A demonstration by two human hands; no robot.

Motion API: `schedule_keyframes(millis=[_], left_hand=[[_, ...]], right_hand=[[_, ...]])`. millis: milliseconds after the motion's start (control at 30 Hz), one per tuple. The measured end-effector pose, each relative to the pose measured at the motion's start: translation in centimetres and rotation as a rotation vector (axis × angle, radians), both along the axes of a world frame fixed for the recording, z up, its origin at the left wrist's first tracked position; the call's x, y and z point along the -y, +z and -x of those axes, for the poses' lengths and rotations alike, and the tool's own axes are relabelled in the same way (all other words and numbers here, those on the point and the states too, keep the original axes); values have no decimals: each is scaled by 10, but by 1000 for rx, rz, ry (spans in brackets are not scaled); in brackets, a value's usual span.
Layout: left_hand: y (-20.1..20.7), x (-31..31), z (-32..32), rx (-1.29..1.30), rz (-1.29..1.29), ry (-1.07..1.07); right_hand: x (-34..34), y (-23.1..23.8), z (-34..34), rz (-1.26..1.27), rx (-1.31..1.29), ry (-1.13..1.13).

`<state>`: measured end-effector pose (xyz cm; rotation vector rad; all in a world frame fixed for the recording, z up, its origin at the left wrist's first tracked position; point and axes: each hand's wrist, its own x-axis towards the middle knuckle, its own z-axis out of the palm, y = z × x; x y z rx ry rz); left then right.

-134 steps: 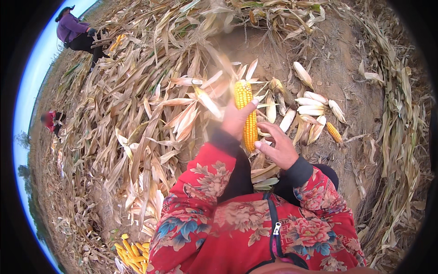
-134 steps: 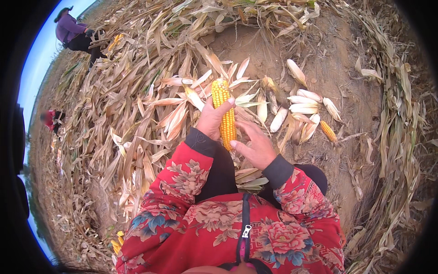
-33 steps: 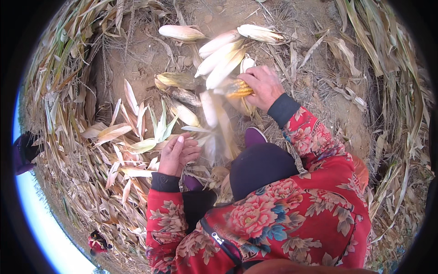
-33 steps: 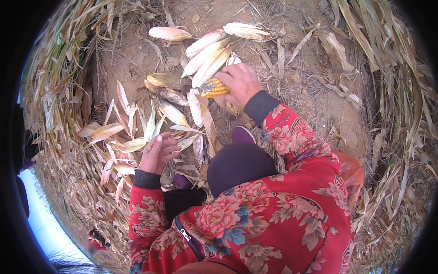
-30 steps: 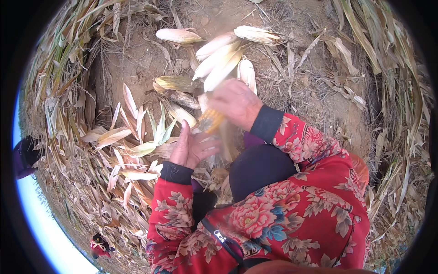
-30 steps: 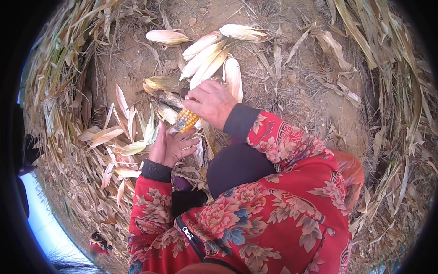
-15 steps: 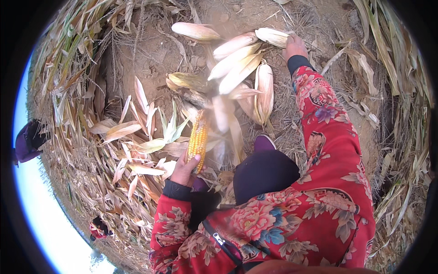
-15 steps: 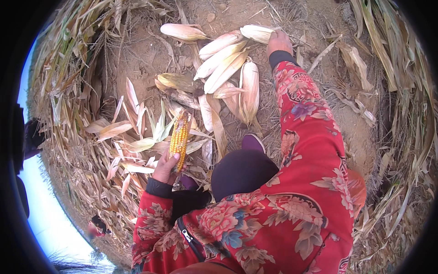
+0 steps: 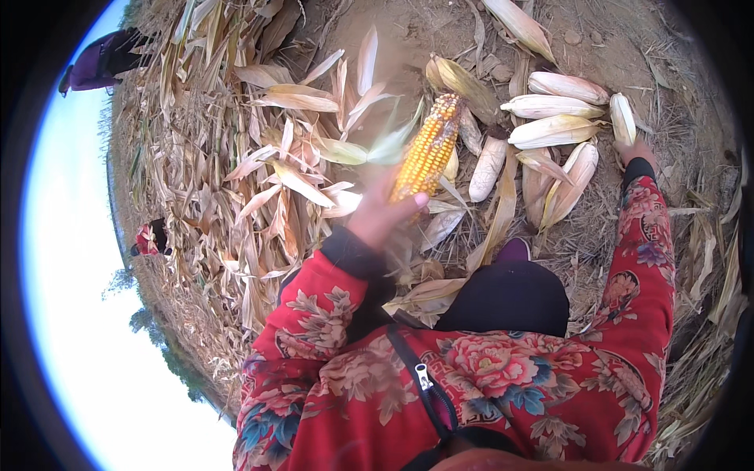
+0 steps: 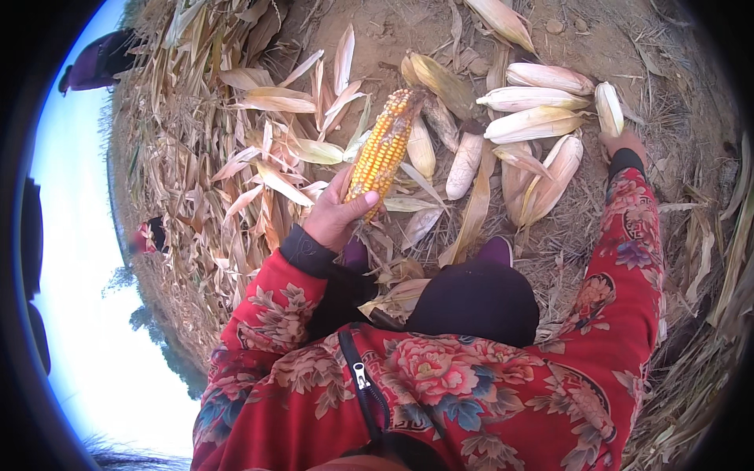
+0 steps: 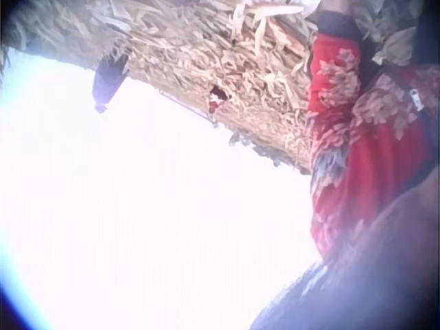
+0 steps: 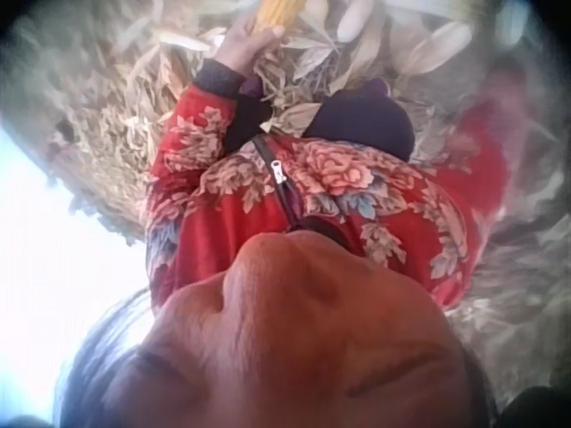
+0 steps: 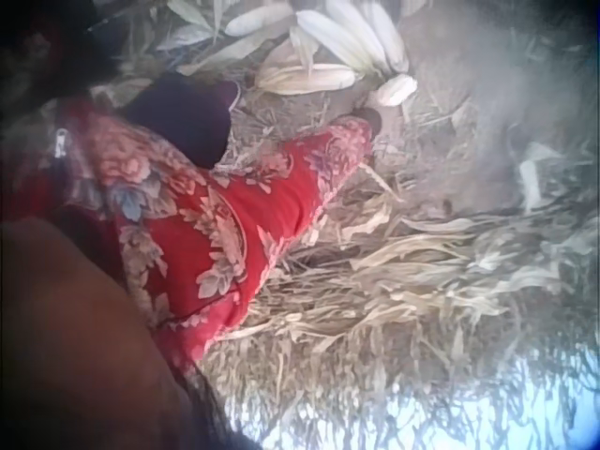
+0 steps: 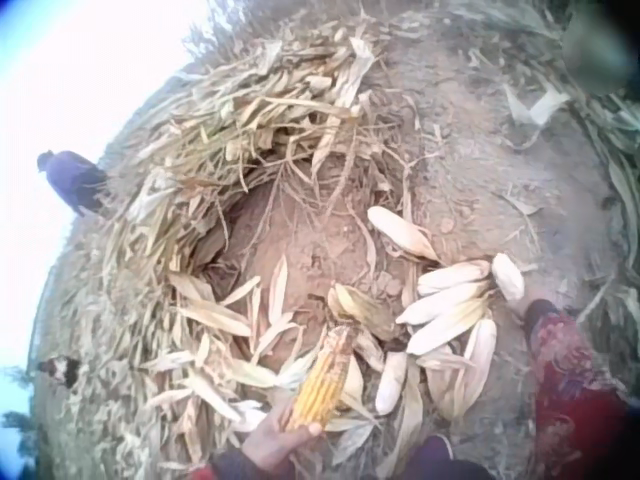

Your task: The person sits on the ground in a cornfield and shucks corn cobs by hand, removing the husks and silk. The person handles multiple corn cobs one at a time, peeling back the husks and discarding them on the ground.

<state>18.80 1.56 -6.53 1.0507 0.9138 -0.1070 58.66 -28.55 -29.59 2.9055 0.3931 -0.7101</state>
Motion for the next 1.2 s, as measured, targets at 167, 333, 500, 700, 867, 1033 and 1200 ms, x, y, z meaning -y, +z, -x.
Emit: schedule_keyframes(millis=[167, 333, 500, 700, 867, 1033, 1200], left_hand=[[13, 0, 20, 37, 110, 96], [18, 10, 50, 134, 33, 86], [23, 30, 80, 266, -367, -26], [45, 52, 115, 443, -705, -142], [44, 47, 136, 416, -86, 273], [-35, 3, 167, 560, -352, 297], [14, 19, 147, 529, -449, 285]], right_hand=[[-3, 32, 95, -523, -156, -102], [-15, 75, 217, -601, -107, 159], [-84, 173, 277, -1085, -704, -63], [-144, 286, 349, -1265, -1131, -263], [-138, 320, 383, -1338, -933, -265], [-151, 325, 424, -1473, -854, -249], [-148, 331, 436, -1582, -762, -358]])
